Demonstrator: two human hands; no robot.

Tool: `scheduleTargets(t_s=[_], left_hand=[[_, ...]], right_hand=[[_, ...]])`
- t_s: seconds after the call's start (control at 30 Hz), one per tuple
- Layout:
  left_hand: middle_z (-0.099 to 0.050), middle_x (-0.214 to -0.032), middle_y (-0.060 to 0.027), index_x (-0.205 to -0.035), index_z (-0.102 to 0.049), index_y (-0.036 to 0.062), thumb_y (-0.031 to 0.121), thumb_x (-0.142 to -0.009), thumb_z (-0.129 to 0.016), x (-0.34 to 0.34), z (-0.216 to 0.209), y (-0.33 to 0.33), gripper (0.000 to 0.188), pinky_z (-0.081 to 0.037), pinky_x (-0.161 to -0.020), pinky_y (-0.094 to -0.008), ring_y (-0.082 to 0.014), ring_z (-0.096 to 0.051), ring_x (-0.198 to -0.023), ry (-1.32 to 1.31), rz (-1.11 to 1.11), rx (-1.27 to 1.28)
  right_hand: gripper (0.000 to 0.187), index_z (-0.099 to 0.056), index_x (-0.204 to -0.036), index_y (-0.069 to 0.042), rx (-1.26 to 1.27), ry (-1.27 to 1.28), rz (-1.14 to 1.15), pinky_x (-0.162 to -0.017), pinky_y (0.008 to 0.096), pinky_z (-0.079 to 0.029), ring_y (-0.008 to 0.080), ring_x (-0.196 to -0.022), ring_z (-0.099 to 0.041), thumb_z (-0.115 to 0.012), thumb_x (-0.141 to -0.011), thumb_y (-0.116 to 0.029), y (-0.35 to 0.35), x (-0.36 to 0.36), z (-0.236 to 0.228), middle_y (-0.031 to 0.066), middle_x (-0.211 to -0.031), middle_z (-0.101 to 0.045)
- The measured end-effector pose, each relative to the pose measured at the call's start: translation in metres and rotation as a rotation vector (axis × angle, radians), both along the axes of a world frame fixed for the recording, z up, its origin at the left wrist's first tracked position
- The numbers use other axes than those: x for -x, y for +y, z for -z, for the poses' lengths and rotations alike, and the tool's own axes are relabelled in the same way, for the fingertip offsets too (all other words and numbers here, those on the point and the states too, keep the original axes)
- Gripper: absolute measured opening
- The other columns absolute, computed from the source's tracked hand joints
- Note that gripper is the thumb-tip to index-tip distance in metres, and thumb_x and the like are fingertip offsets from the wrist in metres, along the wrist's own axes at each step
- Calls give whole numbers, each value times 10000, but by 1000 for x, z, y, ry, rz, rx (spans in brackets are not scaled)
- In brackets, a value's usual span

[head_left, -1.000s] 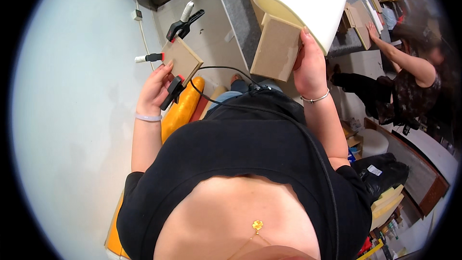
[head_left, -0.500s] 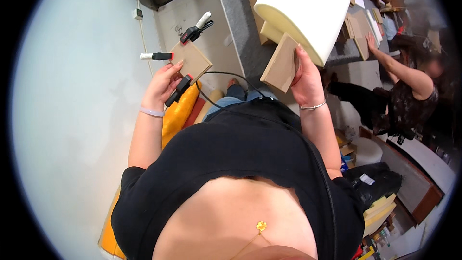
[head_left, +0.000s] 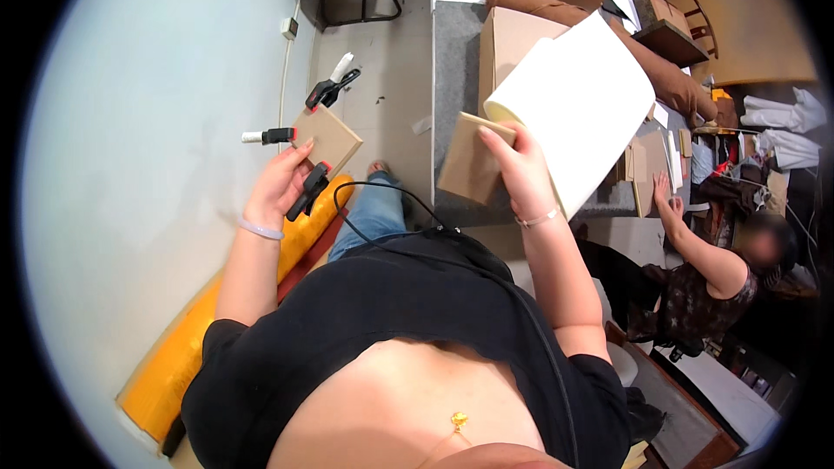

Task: The person assembles small cardboard boxes by folding the flaps and securing them with a handheld stapler. They handle multiple boxes one at a time, picking them up from a table, stapling the edges, and placing them back down. The person also briefly handles a roll of brown paper.

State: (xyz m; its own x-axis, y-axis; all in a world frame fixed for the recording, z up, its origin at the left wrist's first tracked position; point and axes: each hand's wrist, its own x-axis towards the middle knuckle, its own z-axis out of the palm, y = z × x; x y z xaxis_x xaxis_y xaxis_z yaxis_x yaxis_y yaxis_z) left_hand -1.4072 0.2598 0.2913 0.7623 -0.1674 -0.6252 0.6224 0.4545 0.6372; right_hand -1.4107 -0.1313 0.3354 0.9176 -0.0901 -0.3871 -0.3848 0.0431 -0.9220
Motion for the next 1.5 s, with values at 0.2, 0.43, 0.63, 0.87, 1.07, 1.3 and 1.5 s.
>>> scheduleTargets(t_s=[0.2,0.43,0.63,0.87,1.07,1.3,1.5], left_hand=[[-663,-1197,-101,-1248,-559,20,182,-999,-616,-15,49,22,303,-591,-862,-351,-199,-678,-1045,-12,31,31],[-676,-1190,-65,-1268,-567,28,186,-995,-628,-20,88,34,321,-559,-888,-307,-160,-674,-1057,-117,-23,-207],[-672,-1191,-75,-1269,-567,29,195,-998,-625,-23,93,33,323,-551,-898,-300,-161,-665,-1074,-155,-92,-217],[-653,-1229,-103,-1328,-511,-2,199,-1012,-597,-18,48,5,384,-552,-930,-336,-197,-660,-1093,-188,-61,-195],[-643,-1261,-131,-1355,-497,-5,186,-1028,-559,-18,37,-5,383,-572,-933,-364,-217,-663,-1117,-160,-111,-230],[-634,-1263,-137,-1323,-505,-10,163,-1031,-549,-20,42,-11,343,-568,-924,-364,-225,-660,-1112,-205,-151,-238],[-628,-1261,-152,-1273,-523,-28,156,-1022,-568,-20,39,2,315,-550,-956,-368,-240,-645,-1139,-353,49,-53]], right_hand=[[311,-631,-1165,-99,-59,-57,8,-637,221,-463,53,-827,-584,-731,-915,-255,36,-40,42,-14,-961,-668],[330,-610,-1224,-15,-445,272,244,-754,334,-570,194,-913,-672,-621,-964,-219,-19,-30,150,82,-1053,-678],[236,-600,-1157,-49,-593,402,355,-813,343,-521,182,-913,-648,-584,-991,-216,-57,-44,246,45,-1014,-693],[146,-601,-1128,-114,-720,409,706,-834,340,-473,162,-922,-620,-582,-1006,-192,-59,-101,346,7,-1018,-664],[201,-602,-1172,-189,-617,414,884,-821,358,-467,180,-902,-618,-606,-982,-123,-78,-136,449,14,-1035,-657],[359,-647,-1203,-52,-82,474,824,-756,403,-564,254,-1022,-650,-736,-870,-153,-84,-124,464,118,-1160,-669],[463,-672,-1169,34,443,678,369,-892,411,-522,295,-1139,-635,-759,-801,-232,-47,-38,321,222,-1223,-660]])
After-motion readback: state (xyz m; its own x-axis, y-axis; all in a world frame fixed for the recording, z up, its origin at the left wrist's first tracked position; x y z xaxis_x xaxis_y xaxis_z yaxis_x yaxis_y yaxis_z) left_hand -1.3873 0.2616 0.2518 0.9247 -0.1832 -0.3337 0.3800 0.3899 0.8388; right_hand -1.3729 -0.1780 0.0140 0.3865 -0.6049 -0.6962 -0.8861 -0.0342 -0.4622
